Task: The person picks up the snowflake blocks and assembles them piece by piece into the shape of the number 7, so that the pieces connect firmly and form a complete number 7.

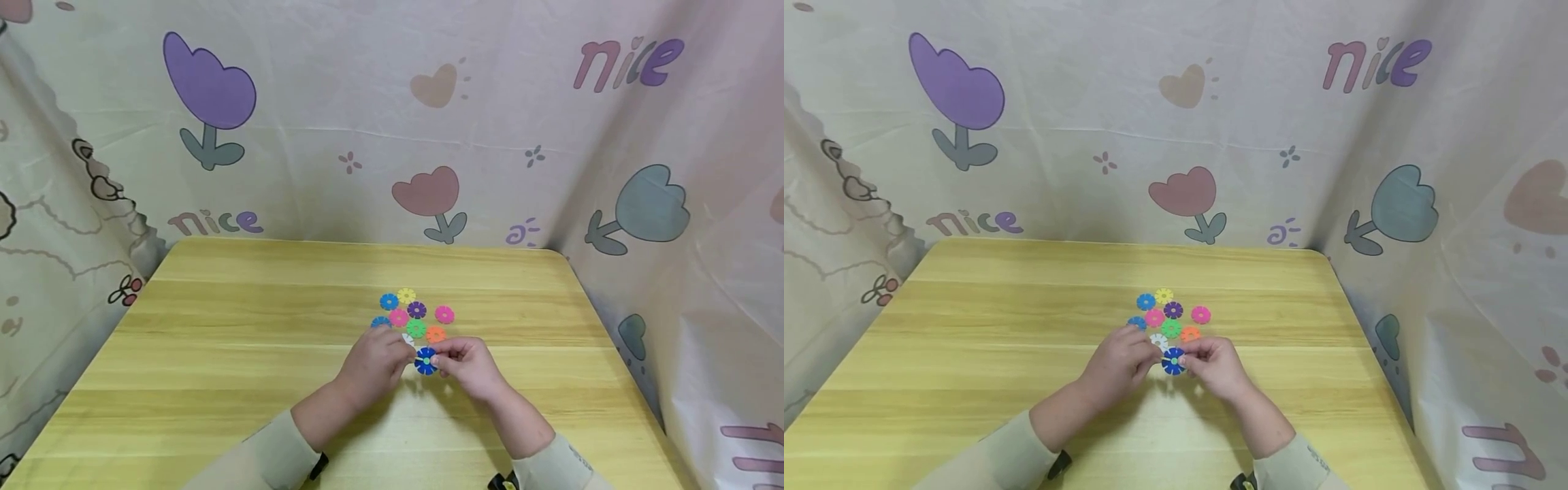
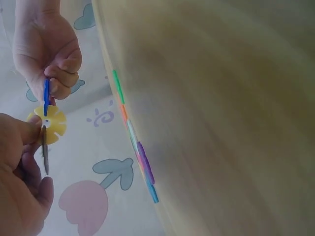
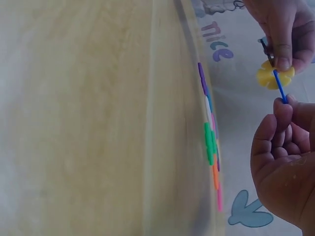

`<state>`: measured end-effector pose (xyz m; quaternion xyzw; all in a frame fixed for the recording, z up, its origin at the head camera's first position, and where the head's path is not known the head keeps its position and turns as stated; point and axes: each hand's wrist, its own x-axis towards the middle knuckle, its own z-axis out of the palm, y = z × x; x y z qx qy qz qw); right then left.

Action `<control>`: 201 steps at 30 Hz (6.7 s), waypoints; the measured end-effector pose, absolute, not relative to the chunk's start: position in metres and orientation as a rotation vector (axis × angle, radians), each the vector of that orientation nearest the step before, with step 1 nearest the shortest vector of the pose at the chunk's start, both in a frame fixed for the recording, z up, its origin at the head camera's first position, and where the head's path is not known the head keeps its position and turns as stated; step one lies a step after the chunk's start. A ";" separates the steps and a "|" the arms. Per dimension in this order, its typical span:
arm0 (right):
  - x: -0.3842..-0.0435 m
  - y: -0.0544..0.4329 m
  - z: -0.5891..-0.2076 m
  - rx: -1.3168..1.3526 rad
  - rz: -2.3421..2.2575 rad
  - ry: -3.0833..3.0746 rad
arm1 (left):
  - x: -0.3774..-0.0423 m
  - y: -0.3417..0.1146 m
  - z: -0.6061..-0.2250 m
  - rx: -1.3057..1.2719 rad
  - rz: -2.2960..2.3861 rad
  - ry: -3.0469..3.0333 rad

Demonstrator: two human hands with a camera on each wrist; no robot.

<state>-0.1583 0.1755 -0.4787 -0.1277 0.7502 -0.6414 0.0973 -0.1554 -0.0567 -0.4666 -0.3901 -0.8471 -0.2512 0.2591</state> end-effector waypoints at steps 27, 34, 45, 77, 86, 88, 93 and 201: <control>-0.161 0.169 -0.485 -0.314 -1.738 2.457 | -0.155 -0.059 -0.463 -0.945 -0.704 -2.549; -0.165 0.176 -0.487 -0.302 -1.636 2.589 | -0.154 -0.061 -0.463 -0.879 -0.715 -2.608; -0.170 0.178 -0.489 -0.403 -1.397 2.750 | -0.154 -0.061 -0.462 -0.824 -0.709 -2.654; -0.173 0.168 -0.491 -0.524 -0.828 2.885 | -0.155 -0.060 -0.462 -0.824 -0.702 -2.675; -0.174 0.166 -0.492 -0.499 -0.817 2.887 | -0.154 -0.060 -0.462 -0.810 -0.680 -2.695; -0.174 0.166 -0.491 -0.492 -0.823 2.887 | -0.154 -0.060 -0.462 -0.813 -0.682 -2.695; -0.175 0.165 -0.493 -0.487 -0.837 2.889 | -0.155 -0.061 -0.463 -0.821 -0.688 -2.700; -0.154 0.177 -0.485 -0.561 -1.551 2.852 | -0.159 -0.061 -0.464 -0.795 -0.710 -2.685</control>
